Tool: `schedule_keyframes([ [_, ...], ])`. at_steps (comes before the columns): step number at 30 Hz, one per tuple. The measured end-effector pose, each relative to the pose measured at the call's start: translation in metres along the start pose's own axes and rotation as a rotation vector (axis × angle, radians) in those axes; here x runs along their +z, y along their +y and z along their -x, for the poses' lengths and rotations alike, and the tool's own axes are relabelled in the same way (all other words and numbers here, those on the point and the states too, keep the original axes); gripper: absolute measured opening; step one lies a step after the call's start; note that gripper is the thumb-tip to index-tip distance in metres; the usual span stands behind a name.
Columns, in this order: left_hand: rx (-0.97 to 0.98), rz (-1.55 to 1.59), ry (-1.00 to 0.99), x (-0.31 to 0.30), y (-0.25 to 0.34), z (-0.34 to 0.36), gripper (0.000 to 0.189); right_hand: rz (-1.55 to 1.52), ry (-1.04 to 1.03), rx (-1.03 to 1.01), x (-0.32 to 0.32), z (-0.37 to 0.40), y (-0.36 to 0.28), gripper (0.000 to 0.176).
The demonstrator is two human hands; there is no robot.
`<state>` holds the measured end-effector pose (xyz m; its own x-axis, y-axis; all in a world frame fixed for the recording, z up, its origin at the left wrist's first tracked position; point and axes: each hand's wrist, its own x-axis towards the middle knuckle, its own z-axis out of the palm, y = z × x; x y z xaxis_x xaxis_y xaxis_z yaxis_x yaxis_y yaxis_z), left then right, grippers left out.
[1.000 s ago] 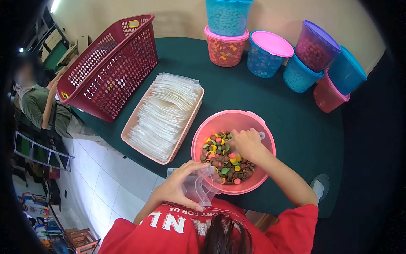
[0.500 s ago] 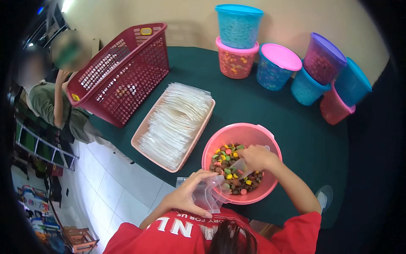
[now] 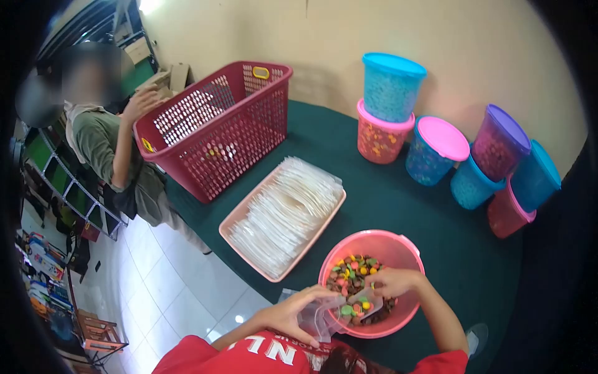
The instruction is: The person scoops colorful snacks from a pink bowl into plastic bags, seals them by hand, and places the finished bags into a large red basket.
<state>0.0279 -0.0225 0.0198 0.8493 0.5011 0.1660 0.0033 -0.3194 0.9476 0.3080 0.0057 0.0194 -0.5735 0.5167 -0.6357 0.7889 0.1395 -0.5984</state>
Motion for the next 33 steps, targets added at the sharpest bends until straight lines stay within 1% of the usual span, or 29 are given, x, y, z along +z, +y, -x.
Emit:
schedule_keyframes([
  [3, 0.073, 0.091, 0.063, -0.003, 0.003, 0.001, 0.087, -0.022, 0.011, -0.039, -0.004, 0.005, -0.003, 0.028],
  [4, 0.152, 0.117, 0.091, -0.007, 0.005, 0.0, 0.086, -0.081, 0.006, 0.008, -0.007, 0.009, -0.008, 0.028],
  [5, 0.234, 0.147, 0.115, -0.011, 0.008, -0.002, 0.086, -0.07, 0.014, 0.007, -0.009, 0.011, -0.01, 0.028],
  [7, 0.289, 0.163, 0.186, -0.021, 0.019, -0.004, 0.078, -0.12, 0.102, 0.0, -0.01, 0.018, -0.012, 0.027],
  [8, 0.367, 0.142, 0.223, -0.025, 0.02, -0.007, 0.084, -0.118, 0.138, 0.0, -0.014, 0.024, -0.018, 0.026],
  [9, 0.379, 0.142, 0.209, -0.026, 0.022, -0.013, 0.084, -0.118, 0.155, 0.008, -0.017, 0.029, -0.02, 0.026],
  [11, 0.722, 0.405, 0.584, -0.02, 0.03, -0.03, 0.098, -0.128, 0.339, -0.031, -0.024, 0.041, -0.025, 0.025],
  [12, 0.803, 0.523, 0.669, -0.017, 0.037, -0.038, 0.105, -0.087, 0.456, -0.077, -0.03, 0.054, -0.041, 0.025],
  [13, 0.804, 0.539, 0.646, -0.014, 0.036, -0.045, 0.105, -0.055, 0.49, -0.021, -0.037, 0.063, -0.045, 0.024],
  [15, 0.839, 0.503, 0.715, -0.008, 0.032, -0.059, 0.1, -0.041, 0.622, -0.066, -0.049, 0.083, -0.051, 0.023],
  [17, 0.86, 0.475, 0.783, 0.0, 0.022, -0.072, 0.096, -0.052, 0.74, -0.05, -0.058, 0.099, -0.058, 0.021],
  [18, 0.864, 0.465, 0.818, 0.004, 0.016, -0.077, 0.094, -0.031, 0.794, -0.025, -0.063, 0.107, -0.064, 0.02],
  [19, 0.719, 0.507, 0.782, 0.013, -0.001, -0.076, 0.088, -0.05, 0.848, -0.001, -0.065, 0.113, -0.07, 0.02],
  [21, 0.587, 0.332, 0.69, 0.021, -0.02, -0.079, 0.082, -0.024, 0.958, 0.002, -0.069, 0.12, -0.077, 0.02],
  [22, 0.601, 0.344, 0.663, 0.025, -0.022, -0.081, 0.082, -0.024, 0.983, 0.021, -0.07, 0.121, -0.079, 0.02],
  [24, 0.495, 0.126, 0.591, 0.031, -0.02, -0.086, 0.085, 0.0, 1.042, -0.013, -0.07, 0.123, -0.083, 0.02],
  [25, 0.503, 0.135, 0.572, 0.03, -0.016, -0.088, 0.085, -0.003, 1.058, 0.003, -0.07, 0.122, -0.084, 0.02],
  [27, 0.317, -0.009, 0.498, 0.025, -0.004, -0.09, 0.091, 0.079, 1.011, 0.058, -0.069, 0.119, -0.087, 0.021],
  [28, 0.233, -0.09, 0.462, 0.023, 0.0, -0.091, 0.096, 0.116, 0.993, 0.13, -0.069, 0.118, -0.092, 0.019],
  [29, 0.233, -0.085, 0.453, 0.024, -0.001, -0.09, 0.096, 0.11, 0.996, 0.139, -0.067, 0.117, -0.097, 0.019],
  [31, 0.244, -0.163, 0.468, 0.026, -0.004, -0.089, 0.097, 0.419, 0.835, 0.4, -0.065, 0.116, -0.108, 0.015],
  [32, 0.223, -0.139, 0.464, 0.026, -0.004, -0.09, 0.095, 0.548, 0.814, 0.436, -0.061, 0.113, -0.111, 0.012],
  [33, 0.222, -0.139, 0.459, 0.025, -0.001, -0.09, 0.095, 0.543, 0.816, 0.438, -0.057, 0.112, -0.117, 0.012],
])
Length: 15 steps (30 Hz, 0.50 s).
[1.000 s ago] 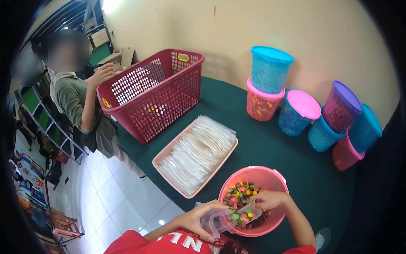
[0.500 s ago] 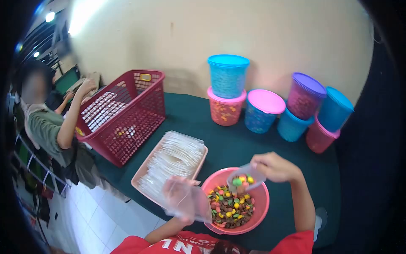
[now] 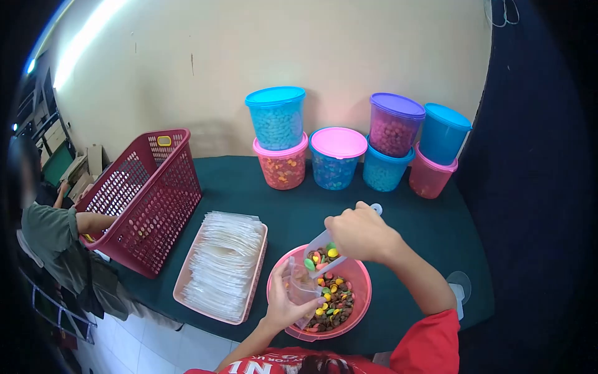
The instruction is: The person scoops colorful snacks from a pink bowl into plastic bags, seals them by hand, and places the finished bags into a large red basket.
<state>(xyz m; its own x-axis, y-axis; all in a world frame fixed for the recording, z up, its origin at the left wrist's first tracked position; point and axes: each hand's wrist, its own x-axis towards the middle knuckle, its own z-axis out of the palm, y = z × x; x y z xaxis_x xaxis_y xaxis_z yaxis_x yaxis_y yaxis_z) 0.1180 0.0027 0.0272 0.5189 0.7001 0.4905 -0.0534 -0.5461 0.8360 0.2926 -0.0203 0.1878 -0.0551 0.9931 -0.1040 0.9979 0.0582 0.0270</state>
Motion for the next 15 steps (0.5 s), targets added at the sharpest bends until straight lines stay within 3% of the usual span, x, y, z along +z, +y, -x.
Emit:
schedule_keyframes([
  [3, -0.036, -0.031, -0.041, 0.0, 0.006, -0.002, 0.095, 0.257, 0.143, -0.108, 0.008, 0.007, -0.023, 0.017],
  [6, 0.014, -0.118, -0.087, 0.005, -0.003, 0.0, 0.095, 0.425, 0.084, -0.222, 0.017, 0.006, -0.058, 0.022],
  [8, 0.017, 0.033, -0.055, 0.009, -0.014, 0.001, 0.094, 0.437, 0.044, -0.241, 0.022, 0.007, -0.066, 0.025],
  [9, 0.034, -0.083, -0.064, 0.006, -0.012, 0.001, 0.093, 0.478, 0.024, -0.265, 0.022, 0.008, -0.065, 0.027],
  [10, 0.015, -0.082, -0.042, 0.007, -0.011, 0.002, 0.091, 0.362, 0.01, -0.207, 0.015, 0.012, -0.059, 0.034],
  [11, -0.001, -0.044, -0.028, 0.008, -0.014, 0.003, 0.091, 0.324, 0.128, -0.201, 0.016, 0.019, -0.047, 0.037],
  [13, -0.069, -0.02, -0.025, 0.005, -0.015, 0.004, 0.09, 0.175, 0.228, -0.103, -0.005, 0.034, -0.034, 0.036],
  [15, -0.08, 0.131, 0.002, 0.006, -0.017, 0.002, 0.089, 0.22, 0.292, -0.015, -0.007, 0.047, -0.022, 0.035],
])
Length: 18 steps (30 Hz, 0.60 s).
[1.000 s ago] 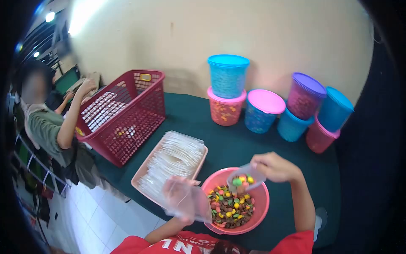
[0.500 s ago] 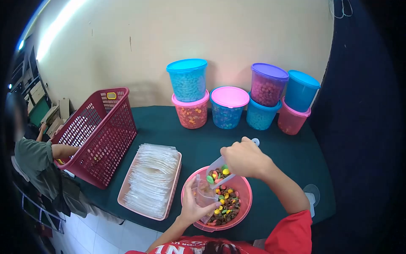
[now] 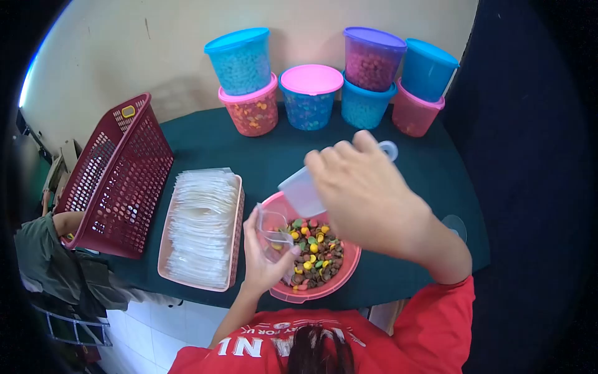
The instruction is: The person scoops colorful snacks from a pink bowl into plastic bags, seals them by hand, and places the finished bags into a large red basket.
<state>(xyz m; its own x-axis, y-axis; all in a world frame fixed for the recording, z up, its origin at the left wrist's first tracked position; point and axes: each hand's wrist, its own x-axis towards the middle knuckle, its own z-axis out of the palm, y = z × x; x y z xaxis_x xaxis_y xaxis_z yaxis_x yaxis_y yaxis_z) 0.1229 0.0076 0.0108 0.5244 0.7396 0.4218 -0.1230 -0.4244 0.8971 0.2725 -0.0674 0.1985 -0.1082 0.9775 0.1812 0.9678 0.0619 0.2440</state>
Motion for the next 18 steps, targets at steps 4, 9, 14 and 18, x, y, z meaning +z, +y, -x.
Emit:
schedule_keyframes([
  [4, -0.002, -0.036, -0.024, -0.008, 0.016, -0.001, 0.081, 0.158, -0.17, -0.072, 0.053, 0.011, -0.001, 0.033],
  [9, 0.051, 0.031, 0.0, -0.009, -0.001, 0.003, 0.081, 0.104, -0.109, -0.162, 0.163, 0.007, -0.02, 0.015],
  [14, 0.046, -0.079, -0.014, -0.01, 0.003, 0.001, 0.081, 0.254, -0.346, -0.131, 0.185, 0.005, -0.032, 0.015],
  [18, -0.058, 0.137, 0.024, -0.012, 0.001, 0.001, 0.081, 0.255, -0.839, -0.216, 0.162, 0.001, -0.042, 0.02],
])
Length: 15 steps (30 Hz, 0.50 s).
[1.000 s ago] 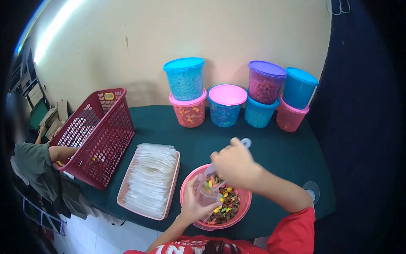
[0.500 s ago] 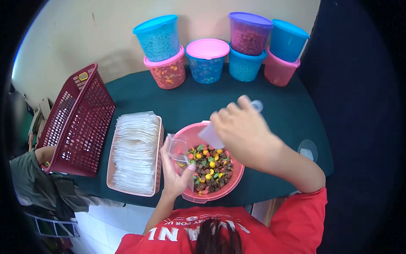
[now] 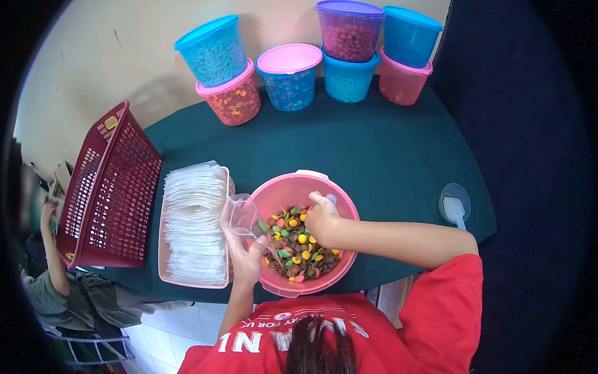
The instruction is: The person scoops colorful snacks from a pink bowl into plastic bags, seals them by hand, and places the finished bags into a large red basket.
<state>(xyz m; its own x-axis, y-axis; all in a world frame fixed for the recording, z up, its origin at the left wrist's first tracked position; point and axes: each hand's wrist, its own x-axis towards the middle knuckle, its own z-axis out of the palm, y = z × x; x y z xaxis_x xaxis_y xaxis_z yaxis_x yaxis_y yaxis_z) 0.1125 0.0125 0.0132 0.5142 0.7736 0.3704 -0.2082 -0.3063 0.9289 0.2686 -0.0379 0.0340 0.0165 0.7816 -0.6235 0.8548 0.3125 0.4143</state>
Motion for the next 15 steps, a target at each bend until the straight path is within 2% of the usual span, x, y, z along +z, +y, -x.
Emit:
schedule_keyframes([
  [1, -0.003, 0.002, 0.001, -0.001, 0.0, 0.001, 0.081, 0.02, -0.078, -0.048, 0.0, 0.001, -0.001, 0.022],
  [3, -0.005, -0.075, 0.012, 0.001, 0.001, 0.0, 0.082, -0.055, -0.084, -0.045, 0.001, 0.0, 0.012, 0.028],
  [6, 0.038, -0.155, 0.015, 0.0, -0.001, 0.0, 0.083, -0.273, -0.195, -0.15, -0.011, 0.009, 0.03, 0.04],
  [9, -0.012, -0.042, 0.066, 0.004, 0.004, -0.001, 0.084, -0.371, -0.295, -0.191, -0.009, 0.013, 0.03, 0.043],
  [11, -0.04, 0.043, 0.112, 0.006, 0.008, -0.003, 0.085, -0.425, -0.225, -0.228, -0.004, 0.016, 0.023, 0.043],
  [13, 0.01, -0.106, 0.1, 0.005, -0.001, -0.004, 0.086, -0.555, -0.108, -0.292, 0.003, 0.02, 0.017, 0.046],
  [15, -0.015, -0.063, 0.089, 0.007, -0.001, -0.003, 0.088, -0.621, -0.054, -0.301, 0.013, 0.019, 0.004, 0.045],
])
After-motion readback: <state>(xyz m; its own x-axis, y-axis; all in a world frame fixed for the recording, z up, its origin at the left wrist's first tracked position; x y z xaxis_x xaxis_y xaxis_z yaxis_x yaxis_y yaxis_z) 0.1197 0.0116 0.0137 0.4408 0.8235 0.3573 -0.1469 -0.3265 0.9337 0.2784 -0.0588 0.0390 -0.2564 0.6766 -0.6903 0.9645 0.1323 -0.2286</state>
